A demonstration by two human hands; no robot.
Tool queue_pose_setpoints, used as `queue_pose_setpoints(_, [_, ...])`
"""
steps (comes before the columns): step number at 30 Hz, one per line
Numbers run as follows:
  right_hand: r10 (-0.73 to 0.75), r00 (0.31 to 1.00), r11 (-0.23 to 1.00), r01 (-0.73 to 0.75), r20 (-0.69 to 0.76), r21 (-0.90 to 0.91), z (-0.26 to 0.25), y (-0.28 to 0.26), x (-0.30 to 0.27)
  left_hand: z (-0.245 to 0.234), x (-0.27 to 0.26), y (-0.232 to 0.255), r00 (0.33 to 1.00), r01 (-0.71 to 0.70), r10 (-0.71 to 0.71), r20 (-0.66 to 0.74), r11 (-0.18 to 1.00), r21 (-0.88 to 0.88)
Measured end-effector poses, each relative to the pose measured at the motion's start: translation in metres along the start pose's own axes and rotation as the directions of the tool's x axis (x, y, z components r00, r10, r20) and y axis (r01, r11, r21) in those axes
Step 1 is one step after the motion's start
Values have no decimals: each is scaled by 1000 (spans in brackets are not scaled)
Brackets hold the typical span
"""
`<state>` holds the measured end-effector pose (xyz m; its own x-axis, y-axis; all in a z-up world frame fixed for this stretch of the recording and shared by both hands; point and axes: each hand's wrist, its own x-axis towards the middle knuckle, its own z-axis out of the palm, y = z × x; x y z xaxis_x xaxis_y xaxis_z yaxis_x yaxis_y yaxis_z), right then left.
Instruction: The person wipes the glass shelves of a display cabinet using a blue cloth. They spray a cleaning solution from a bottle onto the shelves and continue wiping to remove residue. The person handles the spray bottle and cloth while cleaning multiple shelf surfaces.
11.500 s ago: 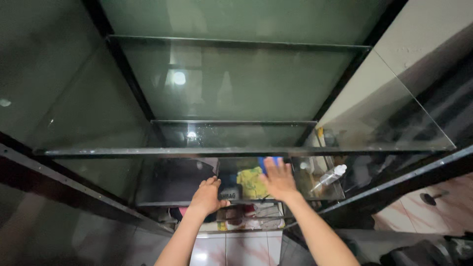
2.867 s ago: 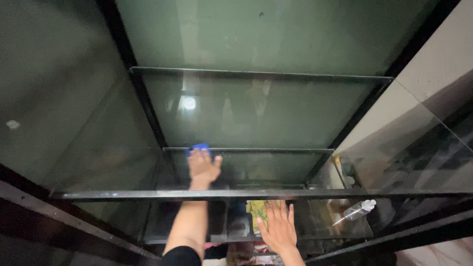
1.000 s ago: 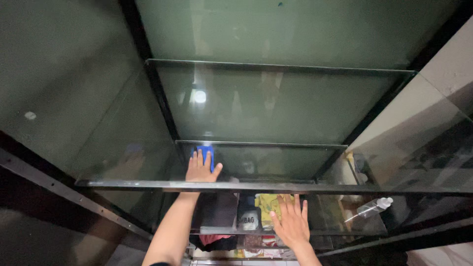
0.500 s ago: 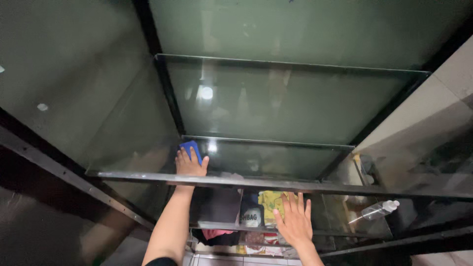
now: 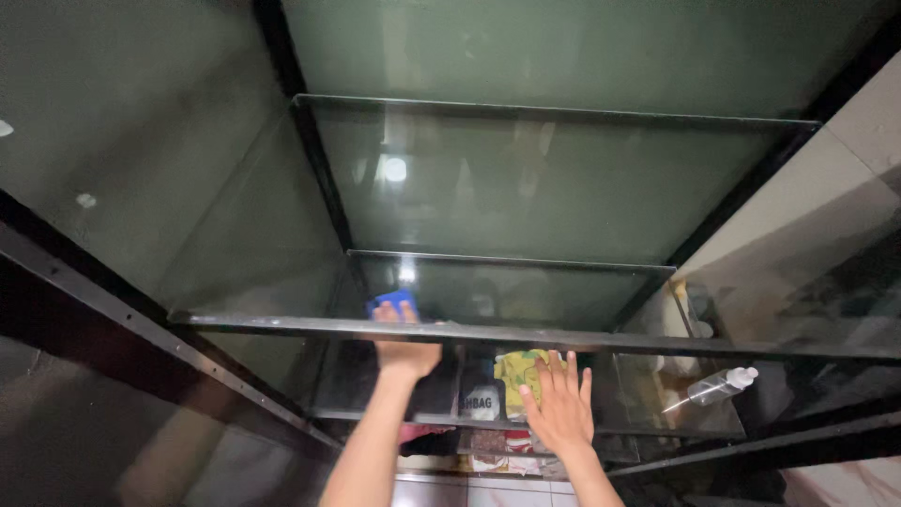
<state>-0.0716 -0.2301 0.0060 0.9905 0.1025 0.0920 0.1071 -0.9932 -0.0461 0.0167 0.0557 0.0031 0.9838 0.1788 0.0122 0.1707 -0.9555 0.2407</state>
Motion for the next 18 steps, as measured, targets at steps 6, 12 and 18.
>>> queue_pose_setpoints(6, [0,1000,998,-1,-15,-67,5,1,-1,23,-23,87,939,-339,342,9,933,-117])
queue_pose_setpoints(12, [-7,997,1000,5,-71,-23,9,1,0,22,-51,73,865,-475,498,55,851,-225])
queue_pose_setpoints(18, [-26,996,1000,26,-84,2,6,2,-2,-4,-3,-37,965,-263,251,80,939,223])
